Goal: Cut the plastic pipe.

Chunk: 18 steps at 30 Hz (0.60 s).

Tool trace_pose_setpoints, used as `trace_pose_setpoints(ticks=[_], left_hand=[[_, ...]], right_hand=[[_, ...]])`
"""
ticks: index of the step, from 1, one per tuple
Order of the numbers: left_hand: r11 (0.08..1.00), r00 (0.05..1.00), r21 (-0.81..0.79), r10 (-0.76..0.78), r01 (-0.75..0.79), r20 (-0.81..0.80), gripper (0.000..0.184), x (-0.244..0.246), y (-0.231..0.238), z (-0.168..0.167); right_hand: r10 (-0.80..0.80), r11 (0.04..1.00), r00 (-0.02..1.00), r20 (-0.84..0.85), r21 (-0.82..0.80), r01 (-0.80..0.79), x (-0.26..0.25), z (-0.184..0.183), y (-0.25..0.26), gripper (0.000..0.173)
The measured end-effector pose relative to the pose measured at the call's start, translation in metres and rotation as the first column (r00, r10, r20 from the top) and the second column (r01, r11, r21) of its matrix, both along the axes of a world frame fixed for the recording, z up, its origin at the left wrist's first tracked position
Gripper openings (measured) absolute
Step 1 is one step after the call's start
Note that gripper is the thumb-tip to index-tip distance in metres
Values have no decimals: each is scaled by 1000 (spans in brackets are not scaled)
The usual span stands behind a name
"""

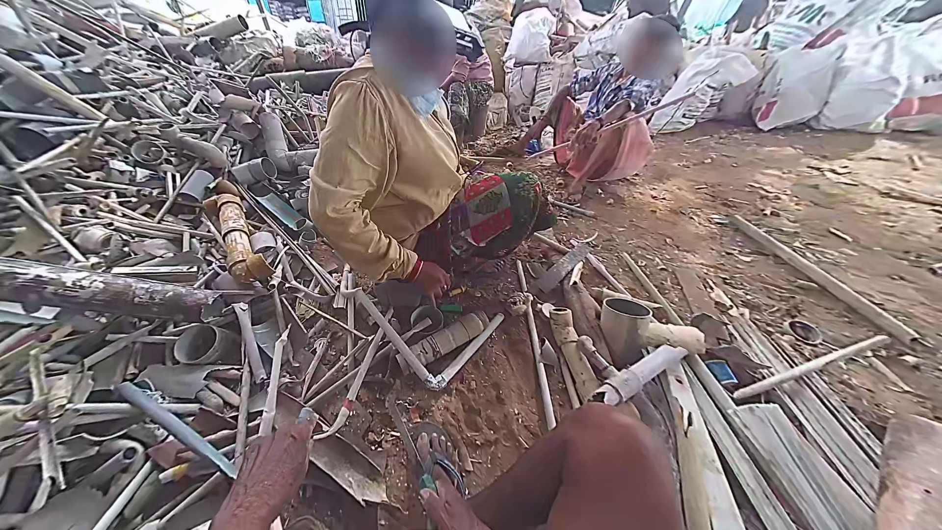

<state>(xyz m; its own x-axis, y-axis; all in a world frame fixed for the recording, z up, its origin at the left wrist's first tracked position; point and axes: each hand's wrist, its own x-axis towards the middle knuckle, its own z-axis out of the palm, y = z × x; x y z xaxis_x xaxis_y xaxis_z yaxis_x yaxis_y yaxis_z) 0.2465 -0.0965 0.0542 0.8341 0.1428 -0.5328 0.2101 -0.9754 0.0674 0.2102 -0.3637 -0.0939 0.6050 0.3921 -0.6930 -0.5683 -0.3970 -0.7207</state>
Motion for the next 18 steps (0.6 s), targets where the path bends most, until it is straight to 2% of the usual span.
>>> trace_pose_setpoints(ticks=[2,4,9,12,16,18], left_hand=[[998,998,-15,57,-58,-9,36,-14,7,-6],[990,989,-32,139,-141,-46,38,-34,15,-14],[945,940,14,328,-328,-98,38,-68,53,-30],[920,912,26,391,-391,-127,41,-80,68,-33],[873,868,-15,484,-488,-107,45,-97,83,-15],[869,865,26,494,-494,-86,49,-117,82,2]], right_hand=[[45,999,999,18,-5,-44,0,4,-1,42],[63,997,998,-27,-39,-64,-7,13,-2,37],[-21,997,995,-102,-74,13,-7,20,4,31],[-9,997,994,-105,-76,1,-9,24,8,30],[53,994,996,-73,-94,-60,-12,27,14,29],[95,990,994,-56,-100,-100,-15,27,16,30]])
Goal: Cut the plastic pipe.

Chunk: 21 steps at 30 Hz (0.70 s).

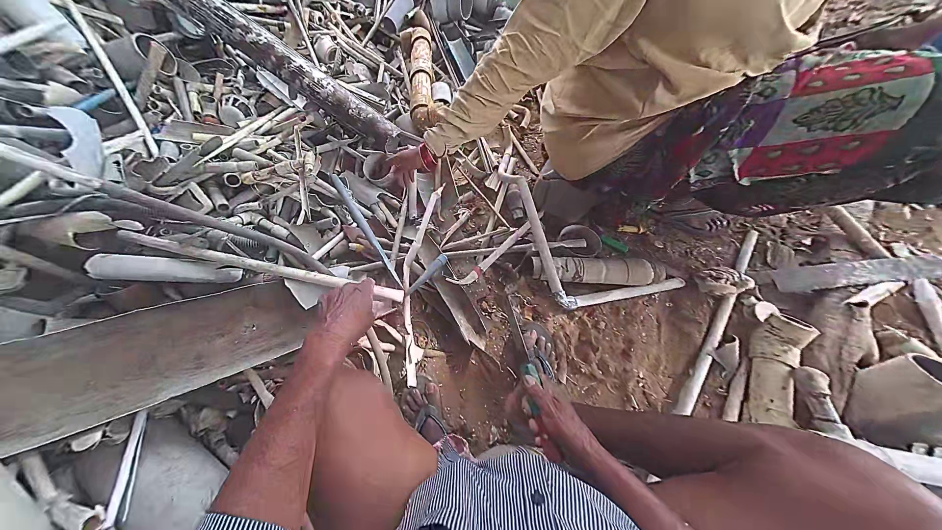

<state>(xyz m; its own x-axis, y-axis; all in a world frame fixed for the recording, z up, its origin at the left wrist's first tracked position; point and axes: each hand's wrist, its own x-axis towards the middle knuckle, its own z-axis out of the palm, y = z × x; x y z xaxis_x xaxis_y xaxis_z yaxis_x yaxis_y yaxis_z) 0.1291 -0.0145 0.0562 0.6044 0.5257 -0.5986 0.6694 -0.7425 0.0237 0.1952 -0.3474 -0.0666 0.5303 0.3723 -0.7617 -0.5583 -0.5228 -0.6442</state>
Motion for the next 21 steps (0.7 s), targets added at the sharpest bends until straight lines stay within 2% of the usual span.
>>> trace_pose_setpoints(ticks=[2,4,7,9,11,12,13,15,17,19,21], left_hand=[[993,996,83,-80,82,-29,49,-27,-17,7],[968,975,131,-204,214,-87,51,-58,-44,0],[907,904,100,-388,409,-182,70,-88,-86,-23],[869,844,-54,-490,491,-219,78,-97,-113,-33],[825,820,-254,-550,505,-159,63,-109,-132,-39],[806,822,-283,-562,520,-89,54,-117,-135,-42],[792,817,-250,-577,557,-10,49,-128,-136,-43],[771,757,-22,-619,637,207,42,-157,-132,-44],[745,657,213,-661,632,363,44,-181,-126,-41],[706,580,378,-708,599,404,38,-199,-124,-40],[674,539,451,-738,585,405,29,-208,-132,-39]], right_hand=[[11,1000,1000,20,2,-11,-1,2,-1,29],[-7,1000,1000,16,15,7,-3,5,-1,28],[-36,999,999,-4,37,36,-6,11,7,27],[-30,999,1000,1,40,30,-9,19,11,27],[-6,998,1000,23,61,5,-11,26,13,27],[0,997,1000,28,80,-2,-12,27,12,27],[-2,995,1000,29,97,-1,-14,28,10,27],[-1,991,1000,20,134,-2,-15,28,7,27],[-9,987,1000,21,158,6,-16,31,5,26],[-23,983,1000,20,182,19,-18,35,5,25],[-24,980,999,23,198,19,-19,37,4,25]])
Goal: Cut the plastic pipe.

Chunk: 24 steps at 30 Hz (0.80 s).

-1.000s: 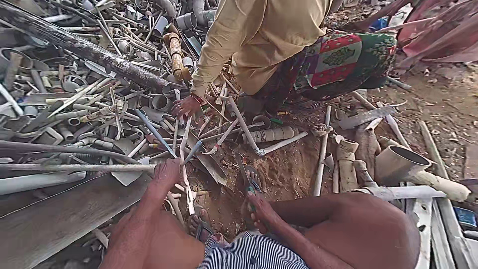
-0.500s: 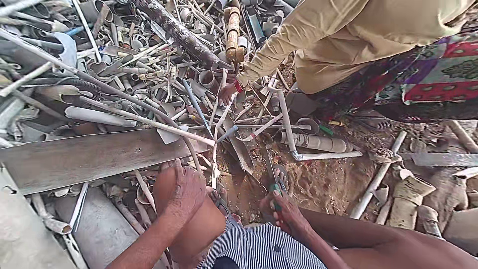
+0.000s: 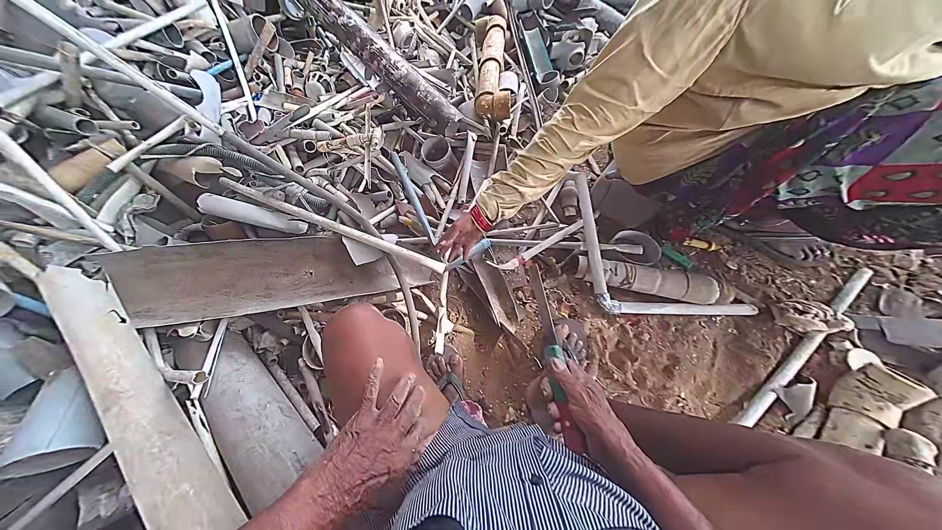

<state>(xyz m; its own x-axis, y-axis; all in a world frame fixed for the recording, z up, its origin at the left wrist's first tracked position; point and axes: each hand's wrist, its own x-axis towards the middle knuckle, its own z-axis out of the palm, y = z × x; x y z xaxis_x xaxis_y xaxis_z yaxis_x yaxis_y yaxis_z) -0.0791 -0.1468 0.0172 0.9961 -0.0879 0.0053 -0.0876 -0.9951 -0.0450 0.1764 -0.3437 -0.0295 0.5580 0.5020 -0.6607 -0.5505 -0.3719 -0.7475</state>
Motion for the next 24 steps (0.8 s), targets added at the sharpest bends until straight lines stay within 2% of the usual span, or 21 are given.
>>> trace_pose_setpoints(ticks=[2,4,5,6,8,10,12,15,16,18,19,21,22,24], left_hand=[[1000,999,-2,-18,18,-41,18,-5,-16,8],[996,980,-93,-18,-1,-198,13,-5,-28,20],[979,948,-192,10,-74,-318,14,-5,-32,26],[937,878,-280,52,-207,-476,18,-3,-35,34],[828,687,-318,107,-462,-719,29,4,-39,52],[737,559,-305,119,-604,-820,31,4,-39,59],[681,438,-281,65,-676,-896,32,6,-32,59],[603,375,-308,-16,-736,-927,33,-4,-7,44],[602,360,-280,13,-747,-933,36,-11,4,40],[606,268,-101,191,-789,-944,45,-25,27,35],[573,227,-17,297,-819,-927,50,-32,39,32],[427,218,14,487,-904,-846,55,-47,67,19],[328,238,-48,569,-943,-787,54,-49,79,12],[214,261,-156,675,-964,-690,50,-36,99,3]], right_hand=[[11,1000,1000,-3,13,-11,-1,3,0,25],[21,999,1000,-12,27,-20,-2,5,-2,24],[27,999,1000,-15,30,-26,-3,6,-4,24],[27,999,1000,-17,38,-26,-4,7,-5,24],[22,998,1000,-18,53,-21,-5,8,-6,24],[19,997,1000,-20,78,-17,-6,8,-7,23],[27,995,999,-17,92,-25,-7,9,-8,24],[53,993,999,-1,105,-53,-9,12,-9,25],[56,993,998,5,103,-56,-10,13,-8,25],[51,994,999,15,99,-53,-12,13,-9,25],[51,993,998,23,102,-53,-12,13,-10,25],[48,992,998,39,113,-52,-13,13,-10,26],[49,992,998,50,116,-55,-13,11,-11,26],[67,991,996,61,110,-74,-13,10,-12,24]])
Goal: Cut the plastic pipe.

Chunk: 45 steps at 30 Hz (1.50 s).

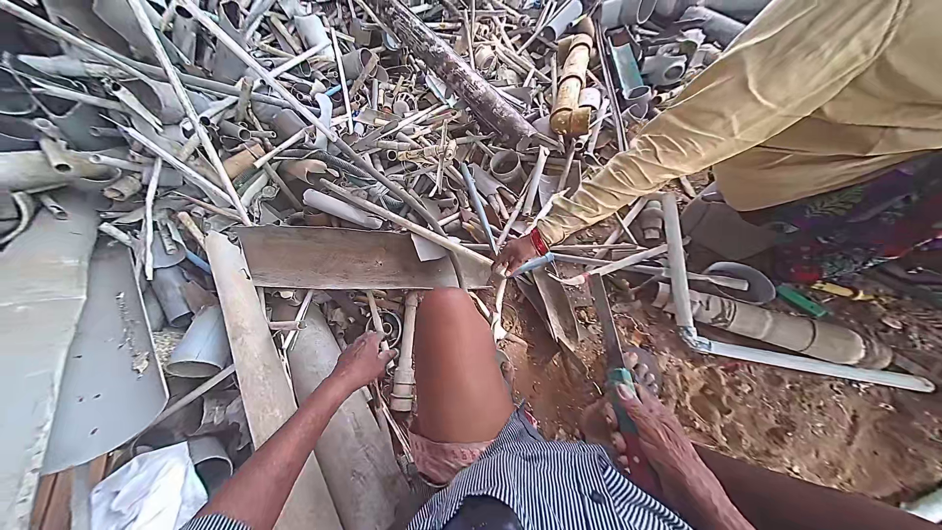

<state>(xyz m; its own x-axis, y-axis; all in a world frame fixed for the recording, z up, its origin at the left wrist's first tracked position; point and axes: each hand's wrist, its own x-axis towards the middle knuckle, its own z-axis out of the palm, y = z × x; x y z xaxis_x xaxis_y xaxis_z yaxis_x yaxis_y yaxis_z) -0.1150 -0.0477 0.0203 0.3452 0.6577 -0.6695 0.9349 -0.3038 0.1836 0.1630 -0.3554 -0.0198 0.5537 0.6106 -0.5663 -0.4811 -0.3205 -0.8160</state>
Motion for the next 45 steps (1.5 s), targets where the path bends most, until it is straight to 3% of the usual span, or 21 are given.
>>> trace_pose_setpoints(ticks=[2,6,10,14,18,21,25,29,31,36,41,43,45], left_hand=[[999,994,34,35,-38,99,47,28,16,-9],[998,977,63,-43,30,210,40,94,47,-39],[999,991,-5,-37,38,131,51,142,91,-48],[976,968,13,-217,217,122,54,182,106,-62],[892,892,120,-447,437,75,57,226,110,-66],[768,788,216,-615,602,-9,61,266,109,-69],[621,618,43,-765,782,-181,70,309,99,-98],[584,562,-108,-807,805,-181,67,319,78,-141],[575,559,-103,-816,812,-146,65,313,68,-160],[597,567,-126,-797,793,-209,67,309,38,-153],[402,378,-243,-915,883,-142,71,308,1,-158],[358,338,-259,-934,897,-119,57,309,7,-173],[378,357,-253,-926,891,-127,40,315,20,-183]], right_hand=[[26,999,1000,18,-25,-26,0,-1,1,22],[67,996,996,55,-58,-64,1,-3,5,19],[95,989,987,128,-127,-79,9,-6,6,18],[120,968,976,184,-241,-73,17,-18,-3,24],[92,938,988,121,-345,-45,22,-22,0,26],[53,940,996,75,-340,-24,26,-23,4,23],[39,930,998,39,-366,-22,29,-36,-1,29],[-20,912,1000,7,-409,21,34,-42,-1,31],[-63,900,998,-10,-432,52,38,-44,-2,31],[-145,893,988,-45,-436,111,52,-48,4,24],[-195,893,978,-69,-425,148,60,-50,14,25],[-182,898,979,-86,-421,130,63,-49,17,31],[-172,900,980,-100,-420,115,66,-48,16,35]])
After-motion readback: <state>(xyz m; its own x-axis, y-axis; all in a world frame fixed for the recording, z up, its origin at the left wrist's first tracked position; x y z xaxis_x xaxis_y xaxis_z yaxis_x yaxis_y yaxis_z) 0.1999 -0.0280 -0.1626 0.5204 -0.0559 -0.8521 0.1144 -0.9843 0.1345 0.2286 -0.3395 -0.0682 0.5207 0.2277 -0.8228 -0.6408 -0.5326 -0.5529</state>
